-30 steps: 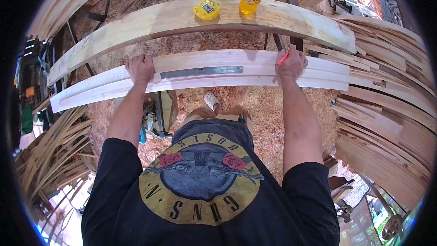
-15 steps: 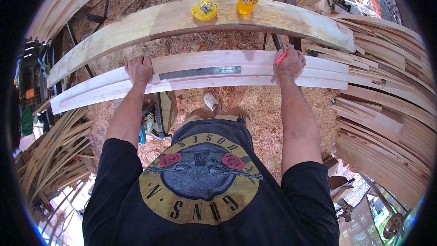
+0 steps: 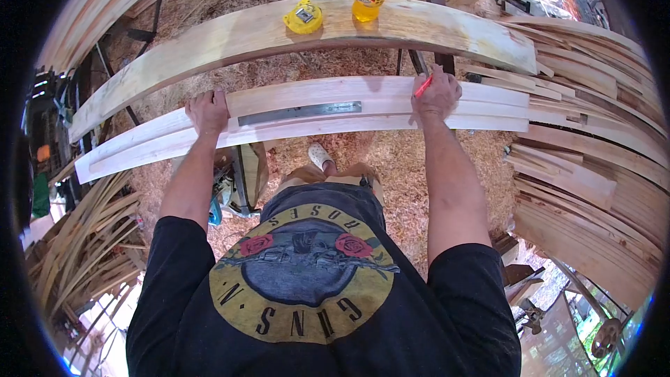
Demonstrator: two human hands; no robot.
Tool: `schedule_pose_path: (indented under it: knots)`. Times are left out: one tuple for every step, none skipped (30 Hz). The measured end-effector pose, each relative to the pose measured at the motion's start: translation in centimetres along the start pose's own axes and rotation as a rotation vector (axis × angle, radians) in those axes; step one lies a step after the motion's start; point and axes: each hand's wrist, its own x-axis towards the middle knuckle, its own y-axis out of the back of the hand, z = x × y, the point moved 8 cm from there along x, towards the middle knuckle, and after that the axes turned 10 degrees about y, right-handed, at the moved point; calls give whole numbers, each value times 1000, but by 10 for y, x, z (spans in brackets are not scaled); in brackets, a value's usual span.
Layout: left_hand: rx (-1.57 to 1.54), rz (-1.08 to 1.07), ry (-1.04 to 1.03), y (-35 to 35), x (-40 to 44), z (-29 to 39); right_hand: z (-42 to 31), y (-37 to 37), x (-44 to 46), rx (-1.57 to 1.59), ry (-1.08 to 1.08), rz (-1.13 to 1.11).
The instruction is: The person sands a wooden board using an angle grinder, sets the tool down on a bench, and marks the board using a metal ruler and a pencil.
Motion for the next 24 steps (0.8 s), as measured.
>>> schedule_pose_path:
  knots:
    - [-7,2,-4,0,0,-1,-3,2,-1,-4,5,10]
    - [-16,4,-9,0,0,-2,-5,4,-1,-10,9,21]
    - [-26,6,-15,-1,1,-1,-5,5,0,-13,9,17]
    - [-2,3,-22,-2,1,0,-7,7,0,-17,9,13]
    - [24,1,-27,-3,1,-1,-7,8,0,-18,10,8]
    - [52,0,-31,-4,1,-1,-6,9,0,-18,14,17]
    - [35,8,-29,-4,1,0,-7,10,-1,-16,18,25]
    - [18,17,-26,-4,1,0,-8,9,-1,-12,24,34]
    - [3,26,-22,-2,1,0,-7,8,-1,-12,21,33]
    - [-3,27,-18,-1,1,0,-5,6,-1,-10,19,33]
    - [-7,27,-14,0,0,0,-4,4,-1,-9,17,31]
    - [-13,28,-8,1,-1,0,-5,4,-1,0,8,10]
    - [-17,16,-7,1,0,0,-6,6,1,7,-2,-10]
    - [-22,2,-6,2,1,0,-6,7,1,13,-12,-31]
    - [-28,-13,-5,1,1,1,-5,6,1,0,-9,-25]
    - [-25,-17,1,1,1,1,-5,6,0,-12,-6,-19]
    - [-21,-20,8,0,1,1,-6,6,0,-24,-2,-13]
    - [-16,-23,15,0,1,0,-7,8,0,-26,-15,-26]
    - [-14,-17,12,-1,1,0,-9,12,1,-27,-27,-38]
    - [-12,-10,9,-1,0,-1,-10,13,2,-28,-38,-50]
    - [-11,-3,5,-1,0,0,-11,11,2,-25,-31,-44]
    - [-2,-8,6,-1,0,-1,-9,9,1,-24,-24,-37]
    - [7,-12,6,-1,0,-1,-7,8,1,-24,-17,-30]
    - [15,-17,7,-1,1,0,-7,7,1,-29,-10,-31]
